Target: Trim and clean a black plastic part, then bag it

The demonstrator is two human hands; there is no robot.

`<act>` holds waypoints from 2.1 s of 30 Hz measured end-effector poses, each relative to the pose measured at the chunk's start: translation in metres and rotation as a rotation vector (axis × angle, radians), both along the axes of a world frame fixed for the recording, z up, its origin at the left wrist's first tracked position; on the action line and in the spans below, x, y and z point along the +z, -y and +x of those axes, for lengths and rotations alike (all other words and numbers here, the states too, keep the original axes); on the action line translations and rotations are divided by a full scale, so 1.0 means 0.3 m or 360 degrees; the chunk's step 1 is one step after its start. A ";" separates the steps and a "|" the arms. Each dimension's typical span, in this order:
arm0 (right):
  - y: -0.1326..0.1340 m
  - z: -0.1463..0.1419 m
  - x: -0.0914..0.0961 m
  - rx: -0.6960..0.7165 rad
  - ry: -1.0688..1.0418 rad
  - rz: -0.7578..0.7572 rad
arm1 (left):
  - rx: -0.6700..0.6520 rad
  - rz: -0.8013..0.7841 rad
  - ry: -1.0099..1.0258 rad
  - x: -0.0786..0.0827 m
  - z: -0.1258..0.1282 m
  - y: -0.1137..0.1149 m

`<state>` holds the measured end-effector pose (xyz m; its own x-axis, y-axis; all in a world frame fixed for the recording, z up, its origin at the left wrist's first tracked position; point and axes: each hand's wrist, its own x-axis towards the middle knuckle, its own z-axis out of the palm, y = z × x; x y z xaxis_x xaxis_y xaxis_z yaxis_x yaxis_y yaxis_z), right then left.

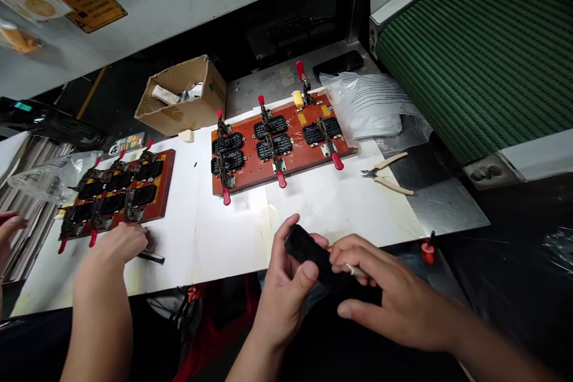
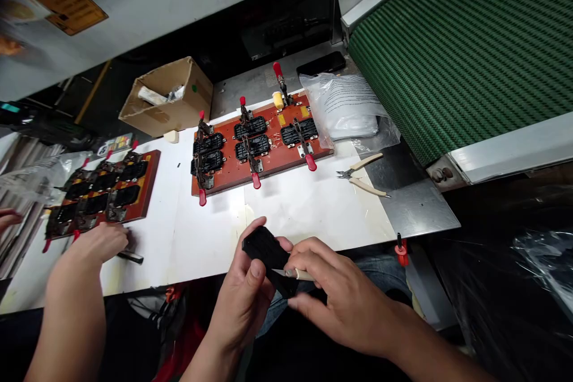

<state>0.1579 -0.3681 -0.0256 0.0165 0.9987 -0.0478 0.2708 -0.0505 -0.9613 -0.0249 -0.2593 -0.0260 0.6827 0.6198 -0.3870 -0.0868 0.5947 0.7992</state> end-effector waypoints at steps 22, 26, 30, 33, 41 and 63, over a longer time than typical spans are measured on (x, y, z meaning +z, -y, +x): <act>0.013 0.064 0.048 0.0060 0.0406 0.0278 | -0.0453 0.0964 -0.0669 0.060 -0.040 -0.036; 0.006 0.054 0.045 0.0108 0.0468 0.0401 | -0.0470 0.0970 -0.0671 0.056 -0.039 -0.038; 0.002 0.048 0.035 0.0137 0.0502 0.0385 | -0.0485 0.0936 -0.0687 0.055 -0.042 -0.040; -0.003 0.046 0.032 0.0145 0.0493 0.0404 | -0.0499 0.0911 -0.0679 0.056 -0.041 -0.043; -0.008 0.065 0.021 0.0075 0.0546 0.0398 | -0.0538 0.0899 -0.0658 0.050 -0.038 -0.044; -0.103 0.217 -0.253 -0.0638 0.1402 0.0054 | -0.0551 0.0560 -0.0409 0.022 -0.075 -0.034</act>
